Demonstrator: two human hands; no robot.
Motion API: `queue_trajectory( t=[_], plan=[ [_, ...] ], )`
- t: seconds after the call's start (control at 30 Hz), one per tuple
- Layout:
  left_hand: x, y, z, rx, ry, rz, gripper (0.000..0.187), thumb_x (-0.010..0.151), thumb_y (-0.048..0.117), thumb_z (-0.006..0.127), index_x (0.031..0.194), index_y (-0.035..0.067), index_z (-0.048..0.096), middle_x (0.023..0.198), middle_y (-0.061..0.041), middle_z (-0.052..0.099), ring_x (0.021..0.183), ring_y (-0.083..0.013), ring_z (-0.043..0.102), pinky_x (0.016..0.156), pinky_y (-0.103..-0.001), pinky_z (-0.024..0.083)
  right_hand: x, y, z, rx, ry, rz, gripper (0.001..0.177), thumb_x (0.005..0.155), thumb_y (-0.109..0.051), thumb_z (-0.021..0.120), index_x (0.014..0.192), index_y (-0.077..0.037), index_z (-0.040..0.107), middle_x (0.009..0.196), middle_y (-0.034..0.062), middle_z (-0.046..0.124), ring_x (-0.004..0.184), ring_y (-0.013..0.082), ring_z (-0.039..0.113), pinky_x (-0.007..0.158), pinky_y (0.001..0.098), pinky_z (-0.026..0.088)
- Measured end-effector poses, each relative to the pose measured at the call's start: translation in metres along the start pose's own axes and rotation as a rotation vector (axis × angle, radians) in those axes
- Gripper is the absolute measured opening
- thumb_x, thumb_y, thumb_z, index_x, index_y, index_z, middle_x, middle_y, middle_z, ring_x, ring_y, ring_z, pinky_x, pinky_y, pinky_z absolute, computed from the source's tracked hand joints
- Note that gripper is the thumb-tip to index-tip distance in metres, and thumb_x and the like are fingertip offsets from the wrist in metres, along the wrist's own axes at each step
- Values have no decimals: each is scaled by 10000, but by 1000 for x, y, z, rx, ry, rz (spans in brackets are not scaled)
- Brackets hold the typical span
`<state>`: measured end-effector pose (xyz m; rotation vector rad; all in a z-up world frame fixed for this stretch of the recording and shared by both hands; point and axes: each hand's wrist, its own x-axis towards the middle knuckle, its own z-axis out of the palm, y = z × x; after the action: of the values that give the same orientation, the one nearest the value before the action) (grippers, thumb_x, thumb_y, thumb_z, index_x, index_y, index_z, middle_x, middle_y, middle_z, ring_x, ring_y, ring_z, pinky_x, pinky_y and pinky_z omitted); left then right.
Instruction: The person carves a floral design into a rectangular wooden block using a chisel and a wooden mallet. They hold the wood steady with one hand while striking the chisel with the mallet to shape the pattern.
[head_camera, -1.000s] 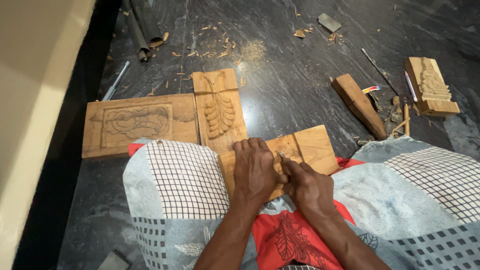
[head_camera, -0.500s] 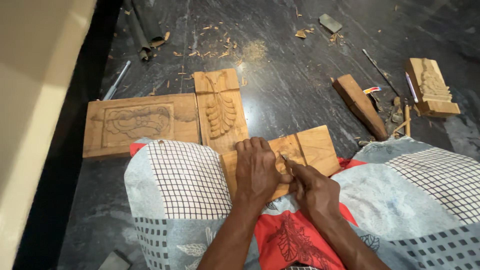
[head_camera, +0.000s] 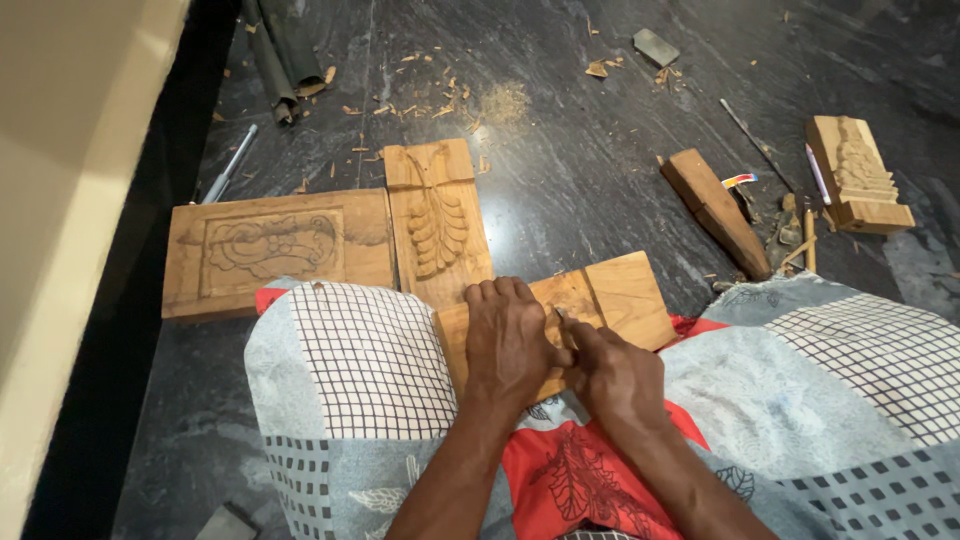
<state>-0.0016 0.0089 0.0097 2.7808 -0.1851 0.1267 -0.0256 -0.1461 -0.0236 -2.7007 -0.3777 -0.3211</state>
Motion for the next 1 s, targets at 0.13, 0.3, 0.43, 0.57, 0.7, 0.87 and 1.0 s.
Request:
queue_trajectory(
  t=[0.13,0.3,0.43,0.57,0.7,0.87,1.0],
  plan=[
    [0,0,-3,12,13,4,932,502,562,913,1078,-125,661,953,-186,652,957,-325,594,957,-479,399,-8,6,19,26,117,8,324,835,-126,725,1153,-183,725,834,80,723,688,301,702,587,410,542],
    [2,4,-3,26,-12,3,969,490,643,901,1039,-119,661,949,-189,639,952,-334,575,937,-482,386,-5,32,16,1610,-34,655,340,947,-87,612,1252,-78,762,656,-19,595,458,76,502,434,237,430],
    [2,2,1,27,3,-5,957,490,669,885,1020,-99,671,949,-170,642,933,-300,571,895,-449,386,-8,28,5,1040,-23,557,305,1016,-103,580,1281,-62,726,725,29,604,543,94,490,492,244,412],
    [1,0,4,17,31,18,927,497,660,881,1014,-83,680,924,-147,647,936,-285,571,892,-442,384,-9,7,-4,533,-69,431,349,943,-103,616,1265,-162,736,728,54,727,586,114,653,569,278,535],
    [2,0,6,23,37,11,905,501,645,887,1010,-74,681,913,-142,646,924,-282,573,888,-440,380,-4,1,-12,209,7,201,379,854,-87,664,1204,-203,751,807,84,750,604,204,708,580,338,564],
    [3,0,6,22,21,-1,899,498,653,886,992,-69,678,913,-144,640,918,-280,574,881,-424,383,0,6,-13,173,31,62,348,834,-68,672,1152,-175,769,847,99,759,659,272,712,597,377,562],
    [2,1,4,24,28,6,906,474,657,884,979,-66,682,897,-139,641,909,-278,576,873,-427,386,2,9,-10,168,28,76,380,796,-51,661,1134,-175,782,850,104,760,698,277,726,634,380,580]
  ],
)
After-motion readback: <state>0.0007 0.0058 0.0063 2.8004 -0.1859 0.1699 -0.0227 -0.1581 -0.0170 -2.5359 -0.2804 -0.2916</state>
